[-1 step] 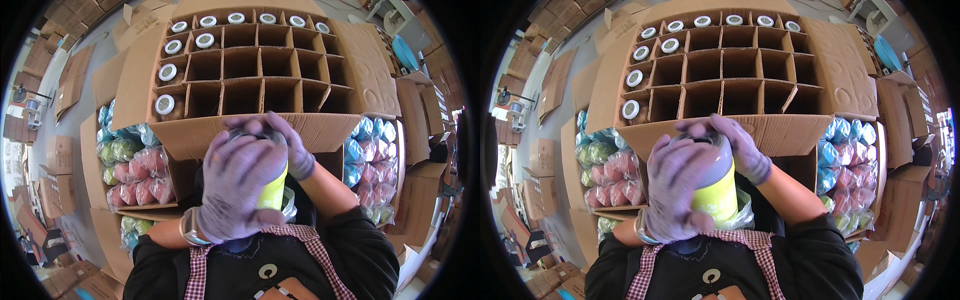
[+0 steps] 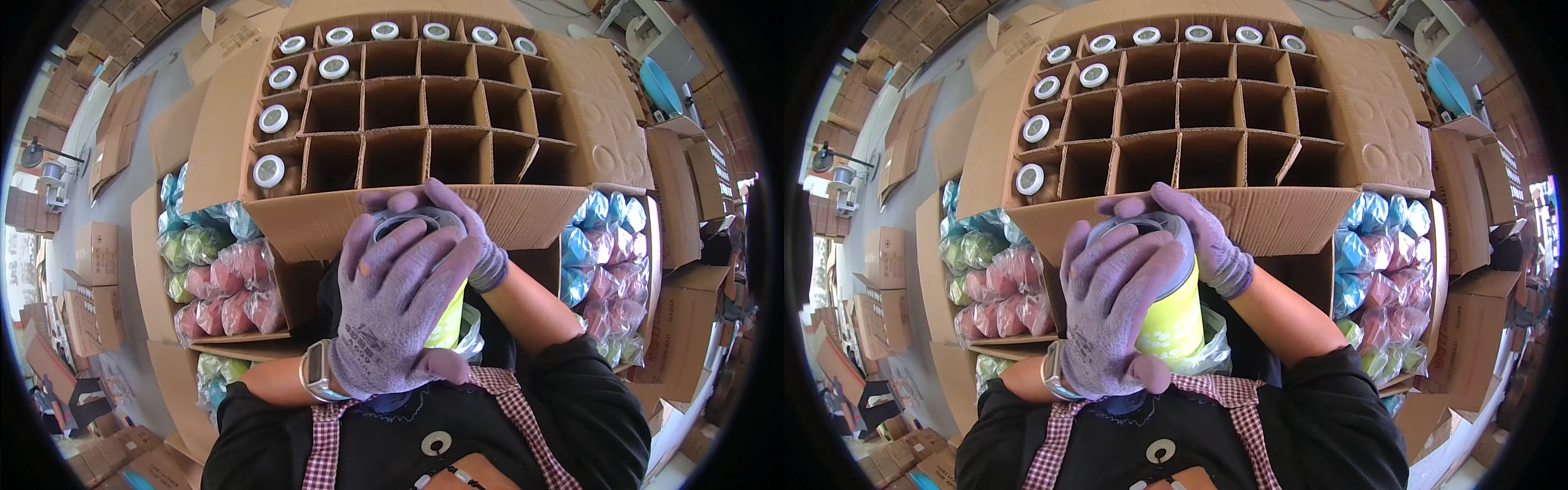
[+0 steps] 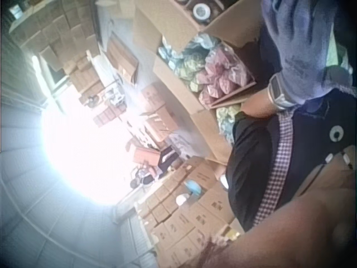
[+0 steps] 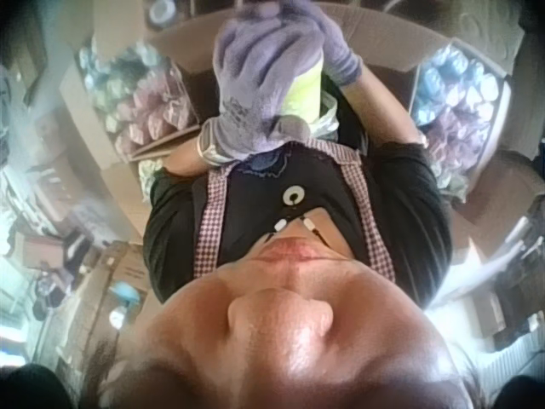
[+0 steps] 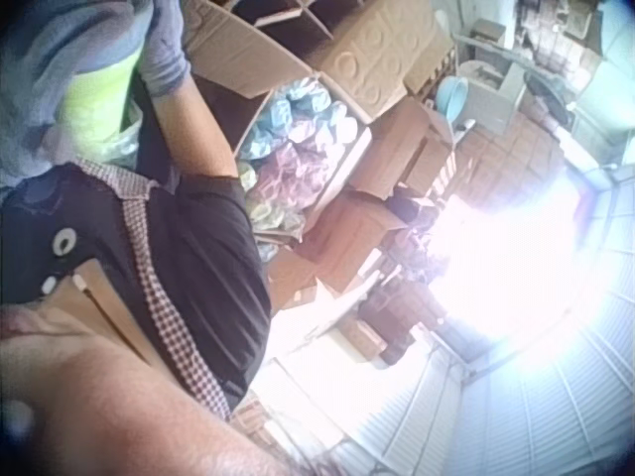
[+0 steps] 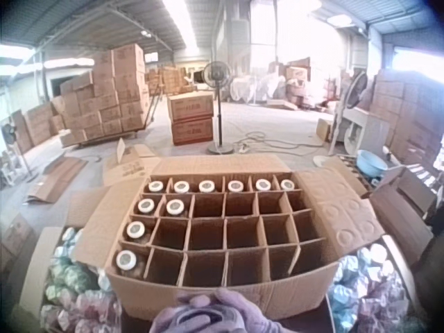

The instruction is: The person assembles water bottles by picking up plastic-wrapped bottles, removing the plastic, and screwing on lids. They handle green and blue bottles, placing the lids from a cardboard box onto the bottles and tightening them by hand.

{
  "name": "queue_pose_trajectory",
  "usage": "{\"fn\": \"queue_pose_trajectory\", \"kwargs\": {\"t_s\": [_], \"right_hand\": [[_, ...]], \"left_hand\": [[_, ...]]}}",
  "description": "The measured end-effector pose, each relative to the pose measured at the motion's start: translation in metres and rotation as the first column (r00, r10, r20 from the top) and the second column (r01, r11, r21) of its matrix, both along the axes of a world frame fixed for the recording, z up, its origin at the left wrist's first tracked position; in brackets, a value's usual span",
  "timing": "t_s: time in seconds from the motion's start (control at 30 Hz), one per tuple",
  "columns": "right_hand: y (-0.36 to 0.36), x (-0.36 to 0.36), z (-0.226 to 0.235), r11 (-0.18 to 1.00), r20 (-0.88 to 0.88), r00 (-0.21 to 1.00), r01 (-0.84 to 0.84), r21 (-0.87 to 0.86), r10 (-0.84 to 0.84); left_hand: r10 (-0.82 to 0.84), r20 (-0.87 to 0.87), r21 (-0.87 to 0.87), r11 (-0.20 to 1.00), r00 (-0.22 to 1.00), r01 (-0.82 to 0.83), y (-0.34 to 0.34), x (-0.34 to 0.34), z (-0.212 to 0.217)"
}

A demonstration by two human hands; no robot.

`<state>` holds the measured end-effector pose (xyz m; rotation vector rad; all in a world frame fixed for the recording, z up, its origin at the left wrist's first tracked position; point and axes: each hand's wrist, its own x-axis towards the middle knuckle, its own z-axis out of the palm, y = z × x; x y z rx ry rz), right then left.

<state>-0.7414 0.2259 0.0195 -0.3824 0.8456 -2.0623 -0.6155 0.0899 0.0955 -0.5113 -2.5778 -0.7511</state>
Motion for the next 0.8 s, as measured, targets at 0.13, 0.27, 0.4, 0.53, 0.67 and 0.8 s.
{"fn": "queue_pose_trajectory", "kwargs": {"t_s": [0.13, 0.27, 0.4, 0.53, 0.67, 0.8], "right_hand": [[0.025, 0.018, 0.030, 0.929, -0.603, 0.772, 0.346, 0.134, -0.201], [0.043, 0.037, 0.050, 0.962, -0.984, 0.106, 0.249, -0.115, -0.145], [0.033, 0.027, 0.059, 0.881, -0.932, 0.353, 0.462, 0.100, -0.079], [0.051, 0.051, 0.074, 0.976, -0.981, -0.095, 0.118, -0.182, -0.172], [0.040, 0.001, 0.086, 0.944, -0.920, 0.359, 0.221, 0.245, 0.154], [0.052, 0.025, 0.146, 0.975, -0.981, -0.152, -0.169, 0.145, 0.120]], "left_hand": [[-0.027, 0.133, 0.710, 0.700, 0.991, -0.076, -0.036, -0.005, -0.065], [-0.118, 0.522, 0.744, 0.548, 0.845, -0.383, -0.072, 0.000, -0.113], [-0.024, -0.005, 0.604, 0.796, 1.000, 0.023, -0.037, 0.001, -0.061], [0.064, 0.577, 0.454, 0.803, 0.814, -0.385, -0.104, -0.011, -0.203], [0.014, 0.332, 0.094, 0.994, 0.943, -0.048, -0.078, -0.017, -0.163], [-0.536, 0.273, 0.692, 0.687, 0.799, 0.224, -0.024, -0.003, -0.082]]}}
